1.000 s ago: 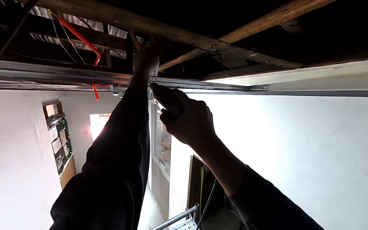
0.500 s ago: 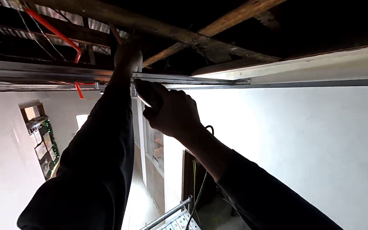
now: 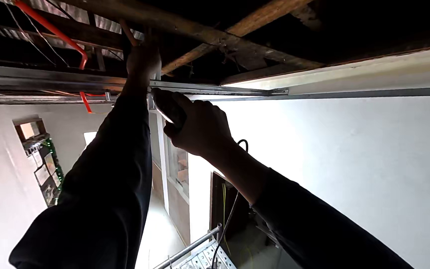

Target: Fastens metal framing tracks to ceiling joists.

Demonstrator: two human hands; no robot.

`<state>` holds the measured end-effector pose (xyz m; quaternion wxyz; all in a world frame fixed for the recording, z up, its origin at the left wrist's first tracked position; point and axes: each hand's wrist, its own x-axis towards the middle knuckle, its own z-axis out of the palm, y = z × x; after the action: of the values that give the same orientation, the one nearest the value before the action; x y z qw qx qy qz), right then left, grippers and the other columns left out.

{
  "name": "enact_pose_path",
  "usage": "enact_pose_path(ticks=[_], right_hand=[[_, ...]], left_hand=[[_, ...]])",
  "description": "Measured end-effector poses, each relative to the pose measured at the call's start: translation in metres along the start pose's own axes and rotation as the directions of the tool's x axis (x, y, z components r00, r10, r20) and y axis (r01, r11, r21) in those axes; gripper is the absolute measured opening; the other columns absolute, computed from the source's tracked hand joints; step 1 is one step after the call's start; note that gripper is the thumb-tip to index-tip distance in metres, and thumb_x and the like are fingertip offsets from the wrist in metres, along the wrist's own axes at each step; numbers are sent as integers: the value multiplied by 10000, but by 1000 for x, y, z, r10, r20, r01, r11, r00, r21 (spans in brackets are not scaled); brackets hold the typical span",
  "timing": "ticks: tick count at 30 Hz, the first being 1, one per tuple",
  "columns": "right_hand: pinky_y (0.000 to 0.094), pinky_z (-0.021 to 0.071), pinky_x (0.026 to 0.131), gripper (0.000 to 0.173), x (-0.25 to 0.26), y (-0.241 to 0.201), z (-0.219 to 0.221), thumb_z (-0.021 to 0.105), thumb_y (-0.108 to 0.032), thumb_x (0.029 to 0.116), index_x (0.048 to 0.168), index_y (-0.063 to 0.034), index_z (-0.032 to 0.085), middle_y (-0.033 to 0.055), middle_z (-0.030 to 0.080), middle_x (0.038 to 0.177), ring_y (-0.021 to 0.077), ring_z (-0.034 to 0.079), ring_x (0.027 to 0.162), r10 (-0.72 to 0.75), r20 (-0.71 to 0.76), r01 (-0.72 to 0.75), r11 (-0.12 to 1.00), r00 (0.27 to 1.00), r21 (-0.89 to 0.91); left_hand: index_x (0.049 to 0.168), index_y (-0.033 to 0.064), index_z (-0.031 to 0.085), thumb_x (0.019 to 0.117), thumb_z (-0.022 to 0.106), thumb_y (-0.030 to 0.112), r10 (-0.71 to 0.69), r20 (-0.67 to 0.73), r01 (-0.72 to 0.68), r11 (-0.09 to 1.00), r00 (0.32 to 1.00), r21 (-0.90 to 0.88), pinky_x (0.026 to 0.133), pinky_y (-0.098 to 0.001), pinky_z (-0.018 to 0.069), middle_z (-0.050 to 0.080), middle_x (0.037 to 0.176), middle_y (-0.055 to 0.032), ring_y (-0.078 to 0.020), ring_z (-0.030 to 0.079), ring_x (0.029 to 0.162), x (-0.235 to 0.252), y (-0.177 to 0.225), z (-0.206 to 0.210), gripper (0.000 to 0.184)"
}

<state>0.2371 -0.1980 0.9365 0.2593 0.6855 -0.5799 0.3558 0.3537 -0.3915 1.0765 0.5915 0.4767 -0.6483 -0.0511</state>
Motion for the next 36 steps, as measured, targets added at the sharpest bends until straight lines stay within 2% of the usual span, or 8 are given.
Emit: enact_pose_path(ticks=[4,8,14,21,23,29,33,36], right_hand=[[501,526,614,682,4,-1,-4,687,-520,824,1462,-317,560,47,727,954,264,701,844,-29,-11,28,999,1000,-17],[492,534,618,615,6,0,-10,713,-485,809,1399,-345,607,18,727,937,233,705,843,-18,-22,18,1000,1000,25],[484,527,601,642,5,-6,-12,709,-477,815,1427,-325,589,31,719,916,240,700,820,-27,-1,27,1000,1000,-2],[483,520,595,546,11,-1,-19,705,-478,807,1331,-337,639,6,718,897,224,700,814,-31,-16,31,1000,999,-3],[476,510,589,504,11,-3,-20,703,-470,803,1282,-327,642,-1,705,885,222,695,806,-52,-5,52,998,999,-26],[487,511,605,612,9,-4,-19,707,-485,800,1382,-322,615,28,714,898,245,695,822,-96,10,96,991,995,-93],[490,517,637,604,9,-8,-22,716,-471,822,1385,-287,600,44,703,958,260,690,875,-127,50,132,984,991,-119],[487,518,612,593,11,-1,-20,710,-481,810,1374,-329,613,30,717,923,247,697,836,-111,16,112,991,994,-75]], left_hand=[[1298,49,622,1019,376,666,-7,2,7,1000,1000,-20,986,-644,462,652,1252,-225,-378,615,1209,2,-2,0,720],[1292,54,638,1029,350,652,-7,20,7,1000,1000,3,1006,-640,450,643,1282,-220,-374,602,1234,-3,0,-2,714],[1295,32,618,1039,357,622,36,0,-36,999,999,22,984,-652,458,640,1272,-233,-386,610,1213,-6,2,-4,694],[1279,65,639,1050,315,619,45,4,-45,998,999,38,973,-650,463,652,1259,-220,-382,613,1214,-8,4,-3,681],[1332,48,614,1078,290,559,89,23,-90,991,996,95,1005,-668,439,629,1315,-241,-406,590,1256,-12,5,-7,656],[1392,53,558,1112,287,404,148,66,-159,961,987,228,987,-697,435,592,1360,-263,-449,559,1283,-16,9,-8,524],[1318,17,604,1062,328,588,37,20,-38,996,999,79,1001,-655,448,633,1288,-250,-397,600,1233,-14,7,-6,684],[1342,25,584,1095,283,514,80,40,-86,977,996,197,981,-666,454,620,1307,-262,-425,590,1246,-12,8,-6,625]])
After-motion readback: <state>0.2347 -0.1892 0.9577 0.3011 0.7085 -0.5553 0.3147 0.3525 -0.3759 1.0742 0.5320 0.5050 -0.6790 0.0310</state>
